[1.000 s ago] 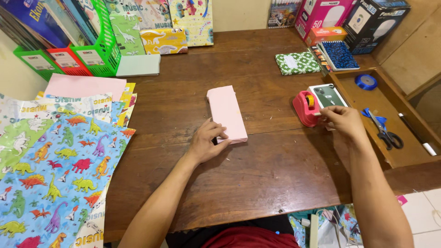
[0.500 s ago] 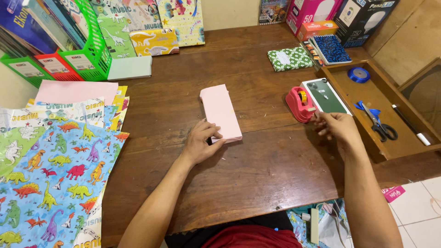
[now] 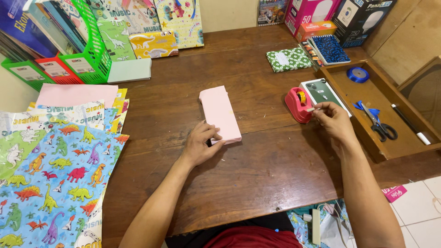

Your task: The person places a white box on a sheet of pink wrapping paper, folds the paper over the box, presses the folds flat, and secures the paper with tape from a tape dispenser. They fold and crease the side edges of the paper around the box and finally lift and open the wrapped box.

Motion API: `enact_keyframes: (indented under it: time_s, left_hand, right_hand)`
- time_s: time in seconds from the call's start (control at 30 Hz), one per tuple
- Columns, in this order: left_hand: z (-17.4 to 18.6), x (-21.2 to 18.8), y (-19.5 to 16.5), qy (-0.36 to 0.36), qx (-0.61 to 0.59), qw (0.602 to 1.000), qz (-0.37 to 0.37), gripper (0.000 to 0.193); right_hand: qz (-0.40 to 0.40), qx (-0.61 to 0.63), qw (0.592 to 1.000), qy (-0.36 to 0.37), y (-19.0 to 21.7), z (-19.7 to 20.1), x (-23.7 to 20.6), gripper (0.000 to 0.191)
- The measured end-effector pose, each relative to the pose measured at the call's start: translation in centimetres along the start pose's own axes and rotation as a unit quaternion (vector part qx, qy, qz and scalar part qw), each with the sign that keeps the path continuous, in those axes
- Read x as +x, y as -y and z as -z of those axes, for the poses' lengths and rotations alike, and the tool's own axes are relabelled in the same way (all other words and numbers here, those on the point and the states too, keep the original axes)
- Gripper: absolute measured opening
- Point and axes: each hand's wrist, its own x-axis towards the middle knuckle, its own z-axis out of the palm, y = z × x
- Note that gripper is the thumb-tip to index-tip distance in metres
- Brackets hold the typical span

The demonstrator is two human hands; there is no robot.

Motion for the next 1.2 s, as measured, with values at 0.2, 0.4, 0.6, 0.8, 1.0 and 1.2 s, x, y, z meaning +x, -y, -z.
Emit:
enact_keyframes:
  time_s: [0.2,0.4,0.6,0.8,1.0,1.2]
  left_hand:
    - [0.1,0.1,-0.1,-0.002,0.001,1.0,-0.004,0.019]
    - [-0.1,0.1,-0.1,-0.001,0.005,1.0,-0.013,0.017]
    - [0.1,-0.1,-0.1,-0.004,0.0,1.0,-0.003,0.026]
    - [0.3,-0.2,-0.1,-0.005,0.001,1.0,-0.013,0.024]
    - [0.2,-0.2,0.1,-0.003,-0.005,1.0,-0.01,0.026]
    - [0.2,-0.1,-0.2,-0.018,-0.008,0.999,-0.034,0.029]
  right_hand:
    - [0.041,-0.104,0.994,-0.004,-0.1,-0.1,0.1,0.023]
    - [0.149,-0.26,0.953,-0.035,-0.9,-0.4,0.2,0.019]
    - [0.16,-0.281,0.945,-0.043,-0.8,-1.2,0.1,0.019]
    - [0.198,-0.29,0.935,-0.043,-0.6,-1.4,-0.2,0.019]
    - [0.217,-0.285,0.933,-0.034,-0.8,-1.6,-0.3,0.018]
    - [0.225,-0.273,0.935,-0.031,-0.8,-1.7,-0.7,0.019]
